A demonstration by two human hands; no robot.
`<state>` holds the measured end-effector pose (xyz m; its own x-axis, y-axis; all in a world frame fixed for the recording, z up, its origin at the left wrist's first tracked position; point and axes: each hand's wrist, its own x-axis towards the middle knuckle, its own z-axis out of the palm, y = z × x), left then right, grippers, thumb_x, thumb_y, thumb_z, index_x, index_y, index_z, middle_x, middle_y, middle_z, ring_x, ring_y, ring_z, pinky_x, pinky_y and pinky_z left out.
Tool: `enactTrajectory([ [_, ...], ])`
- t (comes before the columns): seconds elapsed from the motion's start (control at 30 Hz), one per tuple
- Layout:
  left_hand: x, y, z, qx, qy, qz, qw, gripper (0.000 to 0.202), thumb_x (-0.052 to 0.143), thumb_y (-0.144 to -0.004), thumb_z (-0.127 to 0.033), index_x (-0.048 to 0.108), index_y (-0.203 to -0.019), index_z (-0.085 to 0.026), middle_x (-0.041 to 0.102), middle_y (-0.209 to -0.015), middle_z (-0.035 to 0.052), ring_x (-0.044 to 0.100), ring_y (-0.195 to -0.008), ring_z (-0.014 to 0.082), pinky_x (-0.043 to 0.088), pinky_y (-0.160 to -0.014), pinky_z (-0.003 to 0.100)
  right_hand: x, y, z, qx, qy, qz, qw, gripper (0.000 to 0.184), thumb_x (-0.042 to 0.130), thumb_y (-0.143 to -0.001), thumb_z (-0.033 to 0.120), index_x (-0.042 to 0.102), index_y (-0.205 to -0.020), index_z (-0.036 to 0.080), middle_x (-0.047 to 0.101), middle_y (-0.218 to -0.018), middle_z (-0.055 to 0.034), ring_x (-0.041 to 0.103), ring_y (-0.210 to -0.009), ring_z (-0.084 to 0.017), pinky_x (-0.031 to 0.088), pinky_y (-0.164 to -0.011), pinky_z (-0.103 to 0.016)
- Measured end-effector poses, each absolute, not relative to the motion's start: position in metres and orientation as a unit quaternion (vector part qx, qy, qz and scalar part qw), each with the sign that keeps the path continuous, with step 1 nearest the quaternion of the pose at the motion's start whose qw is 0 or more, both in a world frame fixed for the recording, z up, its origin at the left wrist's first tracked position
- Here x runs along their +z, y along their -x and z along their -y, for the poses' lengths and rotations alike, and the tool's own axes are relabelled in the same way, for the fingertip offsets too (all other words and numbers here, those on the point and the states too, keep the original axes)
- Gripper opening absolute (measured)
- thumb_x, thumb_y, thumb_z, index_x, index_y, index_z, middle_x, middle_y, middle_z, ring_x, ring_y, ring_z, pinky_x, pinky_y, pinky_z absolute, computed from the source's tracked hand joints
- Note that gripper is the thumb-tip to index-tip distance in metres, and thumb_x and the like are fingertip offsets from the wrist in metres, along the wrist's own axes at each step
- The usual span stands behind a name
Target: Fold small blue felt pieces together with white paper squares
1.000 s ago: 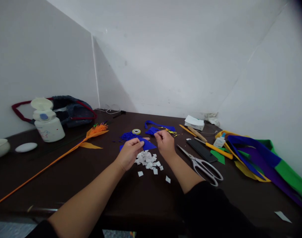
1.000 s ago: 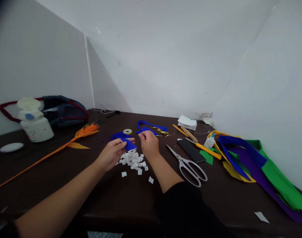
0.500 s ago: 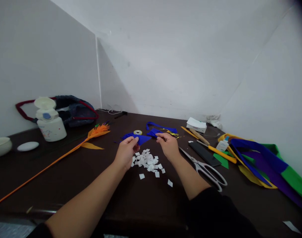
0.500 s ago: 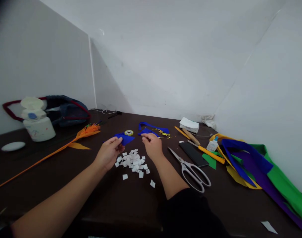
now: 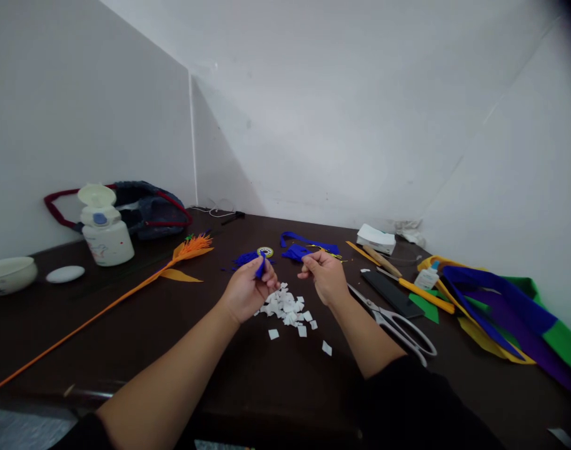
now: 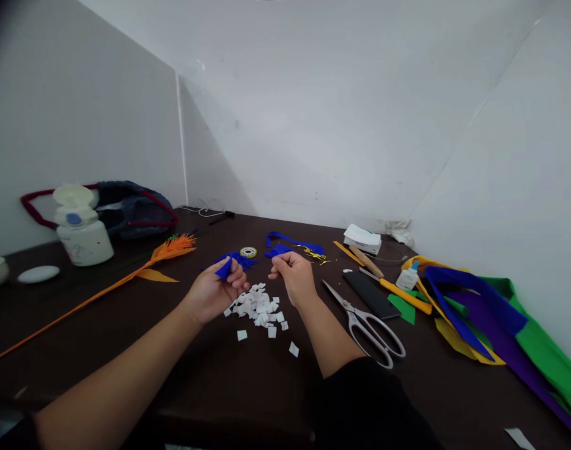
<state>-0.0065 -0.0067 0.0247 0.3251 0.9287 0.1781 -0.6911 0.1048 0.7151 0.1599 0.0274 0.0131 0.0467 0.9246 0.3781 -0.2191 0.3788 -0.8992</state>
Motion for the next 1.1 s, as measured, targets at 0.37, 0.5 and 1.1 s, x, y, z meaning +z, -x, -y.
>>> enactTrajectory([
  [0.37,0.033,0.005,0.019,0.493,-0.355,-0.084,0.79,0.03,0.045,-0.078,-0.034,0.037,-0.055,-0.017,0.023,-0.045,-0.0059,0.029,-0.041,0.0068,0.036,-0.052,0.026,0.008,-0.159,-0.028,0.452,0.304,0.538,0.643,0.02,0.055,-0.07,0.035,0.054,-0.065,0.015,0.047,-0.05,0.0052,0.044,-0.041,-0.005,0.044,-0.045,-0.021],
  [0.5,0.032,0.005,0.018,0.488,-0.377,-0.1,0.781,0.03,0.045,-0.078,-0.035,0.038,-0.056,-0.017,0.024,-0.045,-0.0061,0.029,-0.04,0.0062,0.036,-0.05,0.026,0.009,-0.158,-0.027,0.468,0.308,0.541,0.627,0.019,0.064,-0.061,0.028,0.064,-0.075,0.014,0.057,-0.062,0.0006,0.054,-0.057,-0.009,0.05,-0.062,-0.028],
  [1.1,0.007,0.003,-0.009,0.644,-0.409,-0.348,0.545,0.031,0.067,-0.06,-0.032,0.043,-0.051,-0.014,0.037,-0.045,-0.0067,0.034,-0.041,0.0037,0.028,-0.042,0.017,0.01,-0.157,-0.029,0.44,0.325,0.542,0.638,0.022,0.054,-0.07,0.035,0.046,-0.059,0.017,0.037,-0.042,0.0087,0.037,-0.037,-0.005,0.042,-0.046,-0.021],
])
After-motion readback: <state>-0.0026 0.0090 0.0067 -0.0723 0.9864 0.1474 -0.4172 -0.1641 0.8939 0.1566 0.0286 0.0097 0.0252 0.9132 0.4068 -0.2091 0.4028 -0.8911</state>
